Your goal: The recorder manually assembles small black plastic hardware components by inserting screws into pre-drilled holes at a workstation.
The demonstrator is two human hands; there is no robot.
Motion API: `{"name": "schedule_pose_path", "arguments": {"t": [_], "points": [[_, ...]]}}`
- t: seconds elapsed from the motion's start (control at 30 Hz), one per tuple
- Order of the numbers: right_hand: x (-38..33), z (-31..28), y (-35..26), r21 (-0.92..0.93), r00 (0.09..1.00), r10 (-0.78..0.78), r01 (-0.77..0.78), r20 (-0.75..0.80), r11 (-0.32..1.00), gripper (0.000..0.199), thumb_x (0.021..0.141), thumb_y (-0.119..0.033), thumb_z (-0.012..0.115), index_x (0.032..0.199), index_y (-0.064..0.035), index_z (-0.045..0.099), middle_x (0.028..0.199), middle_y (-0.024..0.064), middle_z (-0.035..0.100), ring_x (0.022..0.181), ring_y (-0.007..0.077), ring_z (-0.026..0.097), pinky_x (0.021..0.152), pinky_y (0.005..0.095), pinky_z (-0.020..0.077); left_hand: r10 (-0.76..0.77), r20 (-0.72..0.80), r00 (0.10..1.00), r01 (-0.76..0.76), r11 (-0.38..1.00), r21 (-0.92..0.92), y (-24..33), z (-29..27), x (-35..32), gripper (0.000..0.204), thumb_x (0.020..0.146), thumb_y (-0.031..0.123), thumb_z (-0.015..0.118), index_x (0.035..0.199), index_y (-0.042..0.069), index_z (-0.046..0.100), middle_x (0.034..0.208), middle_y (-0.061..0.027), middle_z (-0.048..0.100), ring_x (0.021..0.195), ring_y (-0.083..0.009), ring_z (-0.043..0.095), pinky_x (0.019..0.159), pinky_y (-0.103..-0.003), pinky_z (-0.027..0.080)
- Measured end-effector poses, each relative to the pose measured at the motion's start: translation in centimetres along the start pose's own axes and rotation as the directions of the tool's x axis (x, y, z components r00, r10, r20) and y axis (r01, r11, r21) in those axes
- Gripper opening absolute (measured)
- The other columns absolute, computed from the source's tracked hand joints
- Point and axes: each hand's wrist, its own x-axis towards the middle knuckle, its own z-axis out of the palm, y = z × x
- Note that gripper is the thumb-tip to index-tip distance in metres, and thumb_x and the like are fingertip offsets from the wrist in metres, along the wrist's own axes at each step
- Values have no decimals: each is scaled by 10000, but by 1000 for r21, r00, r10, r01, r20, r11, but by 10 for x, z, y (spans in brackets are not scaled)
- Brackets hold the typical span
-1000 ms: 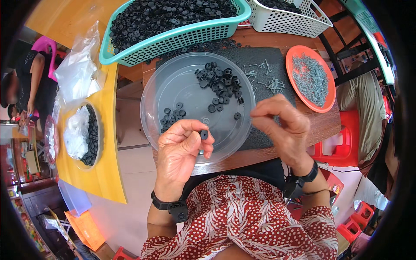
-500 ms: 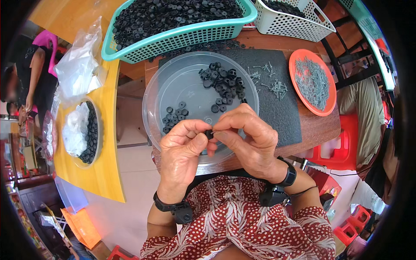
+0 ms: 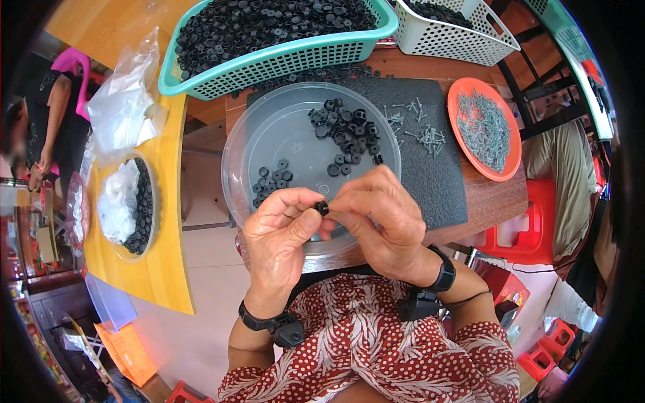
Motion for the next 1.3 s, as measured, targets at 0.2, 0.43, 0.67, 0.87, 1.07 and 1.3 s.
{"name": "schedule_pose_path", "arguments": {"t": [0.2,0.43,0.67,0.87,1.07,1.3], "points": [[0,3,3,-109,993,-117,116,-7,987,270,590,70,634,850,4,605,772,84,588,663,234,531,567,303,435,54,-22,998,-50,991,126,1,2,-2,201,817,31,646,987,-54,578,854,-113,634,725,-165,622,642,-257,508],[3,2,6,-89,982,-187,185,-12,979,308,525,46,613,832,21,605,778,86,589,665,234,529,552,294,439,-32,-19,999,34,996,86,3,3,2,192,805,4,645,973,-66,583,858,-122,638,725,-169,622,652,-271,519],[-5,4,5,-116,993,-114,115,23,987,345,534,45,628,876,0,633,786,69,575,672,230,511,556,298,430,-44,42,998,37,988,150,8,-6,4,192,795,19,662,962,-47,593,841,-113,641,690,-161,617,613,-259,511],[7,-10,13,-204,998,-15,28,65,979,284,593,25,671,871,-24,640,806,86,578,701,256,525,591,334,441,-68,-59,996,73,993,94,10,-5,5,196,799,45,669,958,-42,595,815,-107,639,673,-149,613,595,-248,505],[25,-21,41,-382,968,3,96,253,919,204,583,33,644,777,-27,626,754,95,528,728,260,490,624,347,403,-65,-88,994,73,993,92,14,-4,6,197,802,54,670,954,-47,595,796,-108,637,680,-151,618,587,-242,501],[36,-6,45,-479,830,-68,384,553,790,74,579,-22,603,648,-25,574,725,114,458,743,259,426,663,348,338,-52,-132,990,68,991,117,13,-4,5,215,802,99,675,931,-49,589,775,-108,620,643,-164,578,578,-266,466]]}}
